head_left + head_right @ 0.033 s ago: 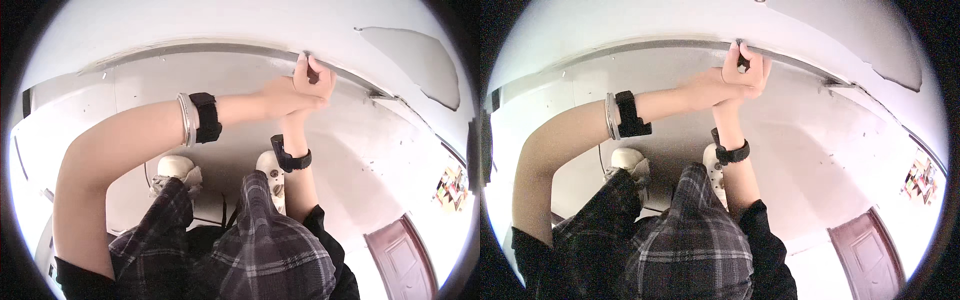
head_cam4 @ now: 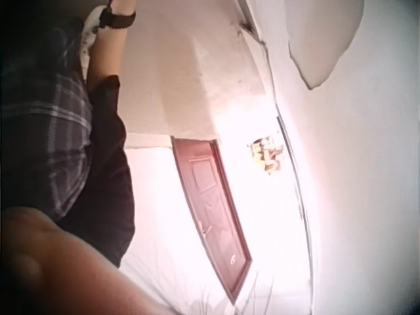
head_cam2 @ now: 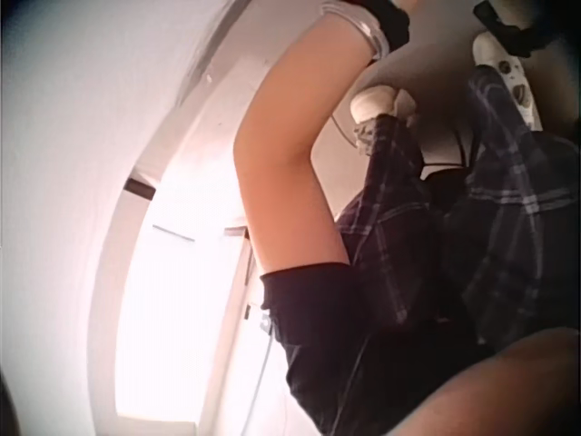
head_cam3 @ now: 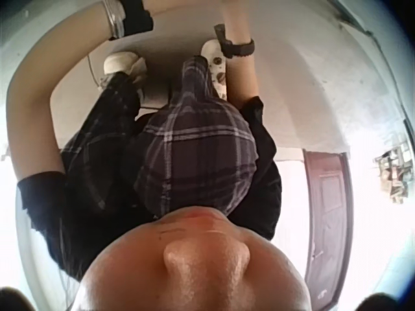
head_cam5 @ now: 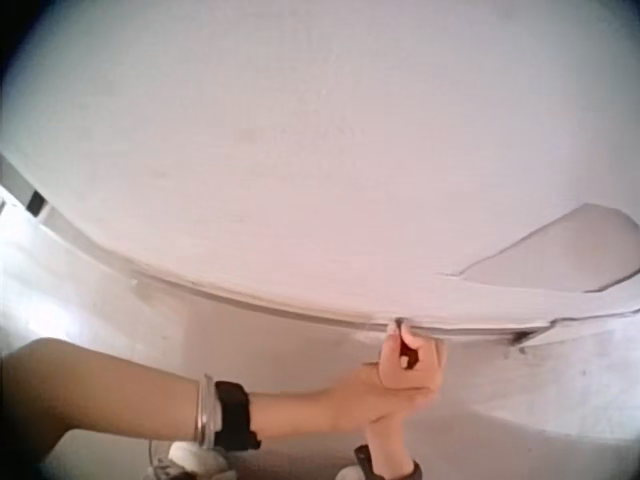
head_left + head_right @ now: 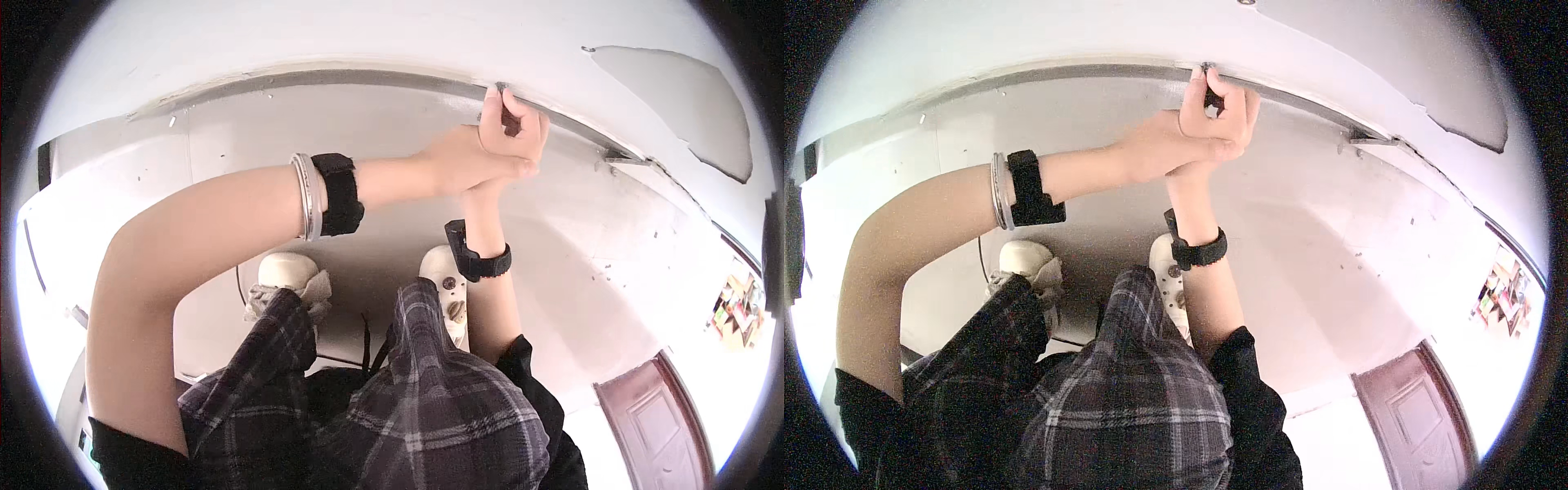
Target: The person is sanding the edge of a wall or ceiling molding using an abrasive pad to remove peeling paint or smooth the surface.
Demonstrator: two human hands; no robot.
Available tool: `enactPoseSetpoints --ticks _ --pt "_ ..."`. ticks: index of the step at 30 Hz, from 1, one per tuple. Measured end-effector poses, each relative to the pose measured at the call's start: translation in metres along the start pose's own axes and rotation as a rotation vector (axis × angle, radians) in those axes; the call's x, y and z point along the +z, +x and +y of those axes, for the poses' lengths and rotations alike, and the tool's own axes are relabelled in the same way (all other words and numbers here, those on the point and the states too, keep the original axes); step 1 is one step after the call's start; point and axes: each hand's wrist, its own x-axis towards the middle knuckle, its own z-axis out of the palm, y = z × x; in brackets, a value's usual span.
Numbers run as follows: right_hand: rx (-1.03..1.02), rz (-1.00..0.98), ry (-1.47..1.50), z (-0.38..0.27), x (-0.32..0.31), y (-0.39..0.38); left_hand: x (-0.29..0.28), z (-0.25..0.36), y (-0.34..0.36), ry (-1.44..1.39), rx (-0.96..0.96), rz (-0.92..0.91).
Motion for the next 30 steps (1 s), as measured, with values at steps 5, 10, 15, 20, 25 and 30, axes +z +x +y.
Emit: enactPoseSetpoints --ticks 5,10,15,20,25,30 --pt "-0.006 -0.205 0.163 -0.001 0.008 -0.003 0.006 -0.008 -0.009 -0.163 0.039 0.181" --pt "0.018 0.049 0.034 0.007 0.001 -0.002 0.002 -0.004 0.006 0.069 -0.087 -0.017" --pt "0.035 -0.161 0.113 -0.005 0.006 -0.005 0.006 -0.012 -0.006 -0.079 0.022 0.159" --pt "0.077 0.052 0.059 0.010 -0.001 -0.003 0.003 -0.006 0.004 0.099 -0.122 0.026" --pt "0.037 -0.112 0.107 -0.003 0.005 -0.004 0.005 -0.003 -0.007 -0.116 0.044 0.132" --pt "0.006 0.034 0.019 0.011 0.000 -0.003 0.006 -0.007 0.003 -0.007 -0.010 0.070"
